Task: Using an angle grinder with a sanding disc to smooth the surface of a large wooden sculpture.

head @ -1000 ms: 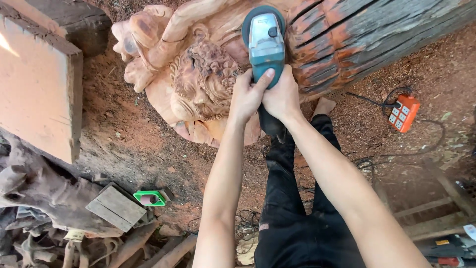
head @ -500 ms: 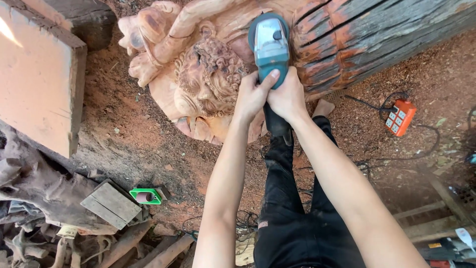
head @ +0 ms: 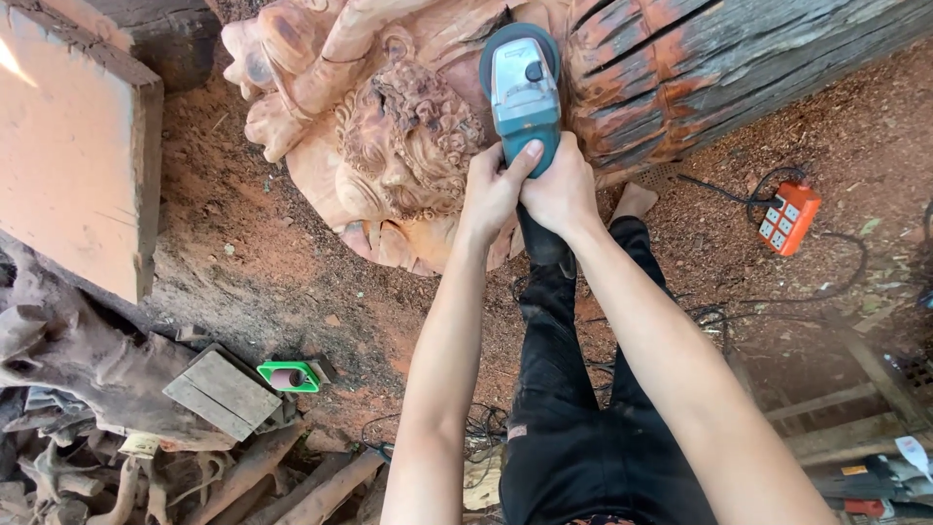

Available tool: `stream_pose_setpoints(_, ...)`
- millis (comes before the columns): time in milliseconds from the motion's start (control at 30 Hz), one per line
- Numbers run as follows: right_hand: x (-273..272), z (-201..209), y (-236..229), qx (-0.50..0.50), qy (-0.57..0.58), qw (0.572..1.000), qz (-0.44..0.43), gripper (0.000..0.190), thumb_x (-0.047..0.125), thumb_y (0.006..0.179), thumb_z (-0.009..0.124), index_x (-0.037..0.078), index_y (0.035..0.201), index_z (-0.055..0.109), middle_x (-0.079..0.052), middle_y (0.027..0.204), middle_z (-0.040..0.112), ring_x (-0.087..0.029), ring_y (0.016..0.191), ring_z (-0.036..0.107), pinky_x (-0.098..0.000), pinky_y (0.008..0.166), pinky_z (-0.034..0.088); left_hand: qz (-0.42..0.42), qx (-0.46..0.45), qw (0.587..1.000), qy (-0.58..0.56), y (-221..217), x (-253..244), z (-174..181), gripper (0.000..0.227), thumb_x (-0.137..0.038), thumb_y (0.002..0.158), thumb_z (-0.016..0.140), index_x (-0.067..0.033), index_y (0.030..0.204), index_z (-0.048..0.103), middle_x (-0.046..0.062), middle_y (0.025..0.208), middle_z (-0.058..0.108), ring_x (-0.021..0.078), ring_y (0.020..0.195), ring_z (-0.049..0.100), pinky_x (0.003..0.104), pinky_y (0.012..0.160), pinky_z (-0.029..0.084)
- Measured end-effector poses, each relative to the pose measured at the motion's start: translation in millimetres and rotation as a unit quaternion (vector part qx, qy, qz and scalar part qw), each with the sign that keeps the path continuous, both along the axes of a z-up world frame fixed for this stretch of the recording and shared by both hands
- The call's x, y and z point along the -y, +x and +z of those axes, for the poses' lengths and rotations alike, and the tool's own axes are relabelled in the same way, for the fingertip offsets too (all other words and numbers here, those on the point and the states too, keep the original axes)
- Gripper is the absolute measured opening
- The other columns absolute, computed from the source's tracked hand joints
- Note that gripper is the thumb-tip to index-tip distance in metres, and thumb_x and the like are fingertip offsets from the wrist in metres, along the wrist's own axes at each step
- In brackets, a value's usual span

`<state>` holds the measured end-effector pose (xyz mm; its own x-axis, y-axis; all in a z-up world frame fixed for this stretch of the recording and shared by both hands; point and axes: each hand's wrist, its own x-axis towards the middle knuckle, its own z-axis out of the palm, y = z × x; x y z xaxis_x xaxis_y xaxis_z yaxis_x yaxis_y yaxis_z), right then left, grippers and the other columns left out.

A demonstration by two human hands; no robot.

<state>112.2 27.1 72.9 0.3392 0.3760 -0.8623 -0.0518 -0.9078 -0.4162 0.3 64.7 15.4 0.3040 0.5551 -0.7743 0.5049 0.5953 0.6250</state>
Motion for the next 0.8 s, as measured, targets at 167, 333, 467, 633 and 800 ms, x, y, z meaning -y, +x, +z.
stream_pose_setpoints(167,12,-5,0,-0.004,0.003,1.000,0.008,0.043,0.040,0.094,0.053,0.004,0.116,0.051,-0.030,0.107,0.065,-0.055,0.114,0.060,-0.0612,0.094,0.051,0.024,0.007,1.000,0.013,1,13,8,0.038,-0.044,0.090,0.076,-0.0061,0.095,0.075,0.007,0.079,0.072,0.0158,0.087,0.069,0.034,0.077,0.057)
stream_pose_setpoints(333,22,-9,0,-0.017,0.001,1.000,0.026,0.042,0.035,0.091,0.058,0.003,0.117,0.050,-0.031,0.109,0.064,-0.056,0.116,0.059,-0.0618,0.095,0.050,-0.012,-0.018,0.999,0.038,-9,27,0,0.044,-0.046,0.090,0.076,-0.0036,0.100,0.074,0.016,0.085,0.074,0.0253,0.093,0.072,0.042,0.081,0.057)
stream_pose_setpoints(467,25,0,1,-0.019,0.014,1.000,0.018,0.042,0.034,0.091,0.059,0.002,0.117,0.051,-0.032,0.108,0.064,-0.057,0.115,0.059,-0.0615,0.093,0.051,-0.021,-0.037,0.998,0.035,-8,32,12,0.044,-0.047,0.091,0.074,-0.0047,0.102,0.074,0.017,0.087,0.074,0.0289,0.097,0.073,0.045,0.083,0.057)
stream_pose_setpoints(633,24,11,-1,-0.019,0.027,0.999,0.005,0.047,0.035,0.093,0.056,-0.002,0.123,0.052,-0.034,0.110,0.064,-0.058,0.115,0.059,-0.0628,0.093,0.051,-0.037,-0.071,0.996,0.032,-4,31,26,0.045,-0.049,0.089,0.075,-0.0068,0.104,0.074,0.020,0.090,0.075,0.0350,0.101,0.073,0.047,0.087,0.056)
stream_pose_setpoints(800,15,-9,2,-0.003,0.031,1.000,0.004,0.043,0.039,0.093,0.056,0.004,0.118,0.052,-0.030,0.108,0.066,-0.054,0.116,0.060,-0.0621,0.095,0.051,-0.025,-0.058,0.997,0.043,9,11,21,0.045,-0.051,0.088,0.073,-0.0079,0.104,0.075,0.018,0.091,0.076,0.0327,0.100,0.074,0.047,0.087,0.057)
